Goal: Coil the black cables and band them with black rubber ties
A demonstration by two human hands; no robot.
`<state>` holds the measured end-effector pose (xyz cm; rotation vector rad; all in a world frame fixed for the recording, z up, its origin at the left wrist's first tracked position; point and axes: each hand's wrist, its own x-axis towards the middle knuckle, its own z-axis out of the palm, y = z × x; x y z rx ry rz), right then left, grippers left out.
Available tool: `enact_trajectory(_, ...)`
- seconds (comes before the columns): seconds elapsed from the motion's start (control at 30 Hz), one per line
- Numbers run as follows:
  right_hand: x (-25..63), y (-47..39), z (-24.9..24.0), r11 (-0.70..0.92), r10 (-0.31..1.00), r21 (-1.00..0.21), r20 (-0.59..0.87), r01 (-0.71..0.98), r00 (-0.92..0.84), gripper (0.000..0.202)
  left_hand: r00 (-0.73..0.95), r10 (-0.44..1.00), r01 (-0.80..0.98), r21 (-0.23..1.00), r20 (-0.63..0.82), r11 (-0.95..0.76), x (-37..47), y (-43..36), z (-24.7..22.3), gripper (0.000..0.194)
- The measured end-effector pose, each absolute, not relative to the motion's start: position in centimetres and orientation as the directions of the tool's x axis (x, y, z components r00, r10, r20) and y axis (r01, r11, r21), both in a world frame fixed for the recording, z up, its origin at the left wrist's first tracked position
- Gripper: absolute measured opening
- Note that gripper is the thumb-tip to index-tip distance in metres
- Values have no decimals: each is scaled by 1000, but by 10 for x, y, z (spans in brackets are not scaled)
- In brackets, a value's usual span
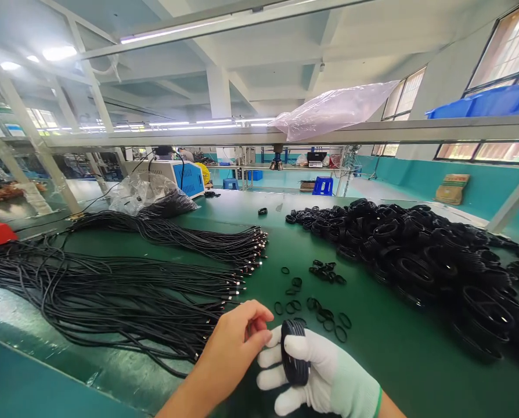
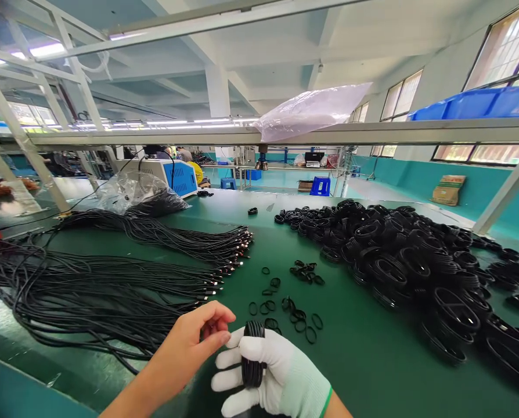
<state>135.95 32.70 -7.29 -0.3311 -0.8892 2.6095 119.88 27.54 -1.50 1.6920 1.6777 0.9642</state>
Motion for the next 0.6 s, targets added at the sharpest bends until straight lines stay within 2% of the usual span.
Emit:
enact_trajectory(0.13, 1356, 323, -76, -659, 441, -716, -119, -232, -889, 29, -41, 994, 776, 630, 105, -35, 1207, 281, -12, 22)
enact_trajectory(0.23, 1354, 321, -75, -620, 465, -759, -151, -200, -872, 29, -46, 989, 824, 565, 139, -42, 1215, 282, -20, 19)
enact_trajectory(0.37, 1355, 320, -72, -569, 473, -812, -195, -129, -860, 29, -85, 980, 833, 553, 182, -30, 1219, 277, -34, 20)
enact_trajectory(0.47, 1352, 318, -72, -557, 480, -825, -224, -97, -848, 30, -158, 972, 799, 601, 174, 22, 1221, 275, -40, 20)
enact_trajectory(0.6, 1353, 321, -72, -600, 499, -784, -211, -159, -841, 30, -132, 984, 757, 653, 122, 21, 1212, 283, -32, 16)
